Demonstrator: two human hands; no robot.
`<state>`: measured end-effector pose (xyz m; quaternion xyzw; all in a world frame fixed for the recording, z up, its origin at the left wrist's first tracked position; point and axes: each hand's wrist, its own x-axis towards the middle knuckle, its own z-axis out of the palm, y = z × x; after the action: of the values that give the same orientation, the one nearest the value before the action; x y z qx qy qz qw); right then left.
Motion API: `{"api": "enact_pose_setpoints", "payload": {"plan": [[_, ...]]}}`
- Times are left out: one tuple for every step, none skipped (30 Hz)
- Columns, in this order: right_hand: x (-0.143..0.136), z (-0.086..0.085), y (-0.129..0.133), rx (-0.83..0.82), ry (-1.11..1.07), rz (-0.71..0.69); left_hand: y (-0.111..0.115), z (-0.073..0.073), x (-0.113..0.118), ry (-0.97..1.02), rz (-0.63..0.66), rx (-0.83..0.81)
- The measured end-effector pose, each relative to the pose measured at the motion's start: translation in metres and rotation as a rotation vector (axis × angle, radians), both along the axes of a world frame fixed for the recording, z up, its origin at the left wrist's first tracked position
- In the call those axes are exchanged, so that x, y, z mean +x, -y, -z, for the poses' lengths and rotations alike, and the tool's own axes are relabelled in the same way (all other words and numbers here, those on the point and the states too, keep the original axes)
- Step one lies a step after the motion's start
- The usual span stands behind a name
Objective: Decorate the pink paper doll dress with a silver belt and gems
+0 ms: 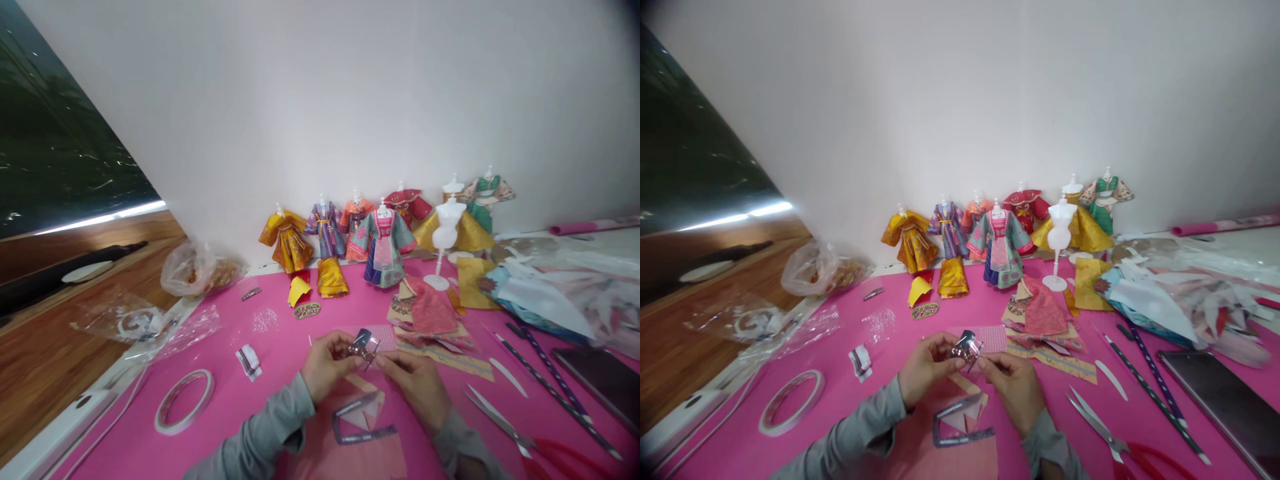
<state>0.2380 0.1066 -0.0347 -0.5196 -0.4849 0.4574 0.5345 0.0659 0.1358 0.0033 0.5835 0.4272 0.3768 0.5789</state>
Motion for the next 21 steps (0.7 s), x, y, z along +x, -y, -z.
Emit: {"api": "enact_pose_setpoints", "payload": {"plan": [[-0.001, 0.001, 0.0, -0.001, -0.003, 0.001, -0.001, 0.002, 0.0, 0.004, -0.014, -0.003], [-0.002, 0.001, 0.0, -0.001, -0.005, 0.005, -0.002, 0.004, -0.001, 0.003, -0.028, -0.003], [-0.002, 0.002, -0.001, -0.001, -0.006, 0.011, -0.004, 0.006, -0.002, -0.005, -0.042, 0.002], [-0.002, 0.002, -0.001, 0.0, -0.007, 0.019, -0.006, 0.007, -0.004, -0.021, -0.053, 0.01], [-0.001, 0.002, -0.002, 0.001, -0.008, 0.029, -0.009, 0.008, -0.007, -0.045, -0.066, 0.025], [-0.001, 0.002, -0.002, 0.002, -0.009, 0.038, -0.012, 0.008, -0.011, -0.077, -0.082, 0.046], [0.0, 0.003, -0.003, 0.002, -0.01, 0.047, -0.016, 0.008, -0.015, -0.118, -0.1, 0.073], [0.001, 0.003, -0.003, 0.001, -0.011, 0.054, -0.019, 0.008, -0.02, -0.167, -0.122, 0.105], [0.002, 0.002, -0.004, -0.001, -0.011, 0.058, -0.023, 0.008, -0.025, -0.224, -0.146, 0.14], [0.002, 0.002, -0.004, -0.002, -0.01, 0.061, -0.026, 0.008, -0.03, -0.284, -0.169, 0.175], [0.003, 0.002, -0.004, -0.003, -0.008, 0.063, -0.028, 0.008, -0.034, -0.348, -0.189, 0.208], [0.003, 0.002, -0.004, -0.003, -0.007, 0.064, -0.03, 0.008, -0.038, -0.409, -0.204, 0.238], [0.003, 0.002, -0.004, -0.003, -0.006, 0.066, -0.03, 0.008, -0.041, -0.468, -0.216, 0.263], [0.003, 0.002, -0.004, -0.002, -0.005, 0.068, -0.031, 0.008, -0.043, -0.522, -0.225, 0.284], [0.003, 0.001, -0.004, 0.0, -0.006, 0.069, -0.03, 0.008, -0.045, -0.571, -0.232, 0.301], [0.003, 0.001, -0.003, 0.001, -0.008, 0.069, -0.029, 0.008, -0.046, -0.613, -0.237, 0.313], [0.003, 0.002, -0.003, 0.001, -0.012, 0.069, -0.029, 0.008, -0.046, -0.651, -0.239, 0.322], [0.003, 0.002, -0.003, 0.001, -0.016, 0.071, -0.028, 0.007, -0.045, -0.685, -0.238, 0.329], [0.003, 0.002, -0.003, 0.001, -0.021, 0.073, -0.027, 0.007, -0.045, -0.716, -0.234, 0.334], [0.002, 0.002, -0.003, 0.0, -0.025, 0.076, -0.026, 0.006, -0.044, -0.744, -0.228, 0.338], [0.002, 0.002, -0.003, -0.001, -0.028, 0.079, -0.025, 0.005, -0.043, -0.772, -0.223, 0.342]]}}
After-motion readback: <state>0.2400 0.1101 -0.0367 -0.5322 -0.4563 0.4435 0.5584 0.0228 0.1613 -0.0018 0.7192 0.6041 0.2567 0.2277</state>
